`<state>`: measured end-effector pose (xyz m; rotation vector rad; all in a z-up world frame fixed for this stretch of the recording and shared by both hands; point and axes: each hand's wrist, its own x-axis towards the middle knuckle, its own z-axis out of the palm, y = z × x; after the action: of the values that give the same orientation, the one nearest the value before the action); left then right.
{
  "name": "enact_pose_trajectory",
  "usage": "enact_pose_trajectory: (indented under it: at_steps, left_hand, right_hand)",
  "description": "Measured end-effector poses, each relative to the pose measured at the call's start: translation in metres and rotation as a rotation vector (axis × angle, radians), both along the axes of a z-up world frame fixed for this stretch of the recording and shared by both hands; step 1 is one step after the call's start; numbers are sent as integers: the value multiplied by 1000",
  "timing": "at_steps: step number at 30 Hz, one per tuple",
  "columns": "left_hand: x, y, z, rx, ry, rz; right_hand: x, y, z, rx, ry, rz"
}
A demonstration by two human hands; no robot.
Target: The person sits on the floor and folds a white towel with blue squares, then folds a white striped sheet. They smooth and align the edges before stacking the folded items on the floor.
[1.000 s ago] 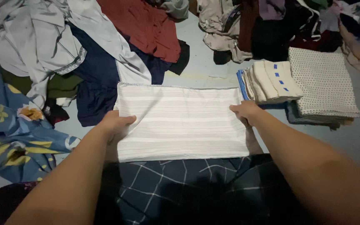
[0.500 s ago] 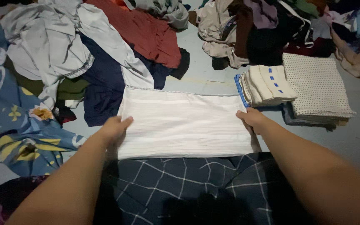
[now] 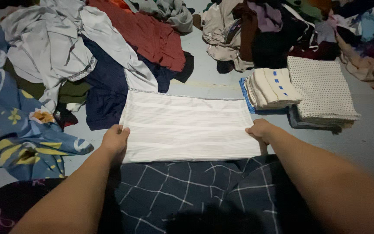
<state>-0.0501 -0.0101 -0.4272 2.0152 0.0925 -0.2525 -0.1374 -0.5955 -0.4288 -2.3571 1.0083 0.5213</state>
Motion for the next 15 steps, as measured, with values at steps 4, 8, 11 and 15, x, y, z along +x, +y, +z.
enact_pose_trajectory:
  at_steps: [4, 8, 11, 15]
  left_hand:
    - [-6, 2, 14, 334, -56, -12]
    - [-15, -11, 45, 320, -162, -64]
    - [-15, -31, 70, 263, -60, -113]
    - [-9, -46, 82, 236, -217, -223]
  right_hand:
    - [-13, 16, 0, -293, -178, 194]
    - [-17, 85, 53, -484, -188, 218]
    - [-18, 145, 98, -540, -261, 334]
    - [-22, 200, 124, -413, -457, 607]
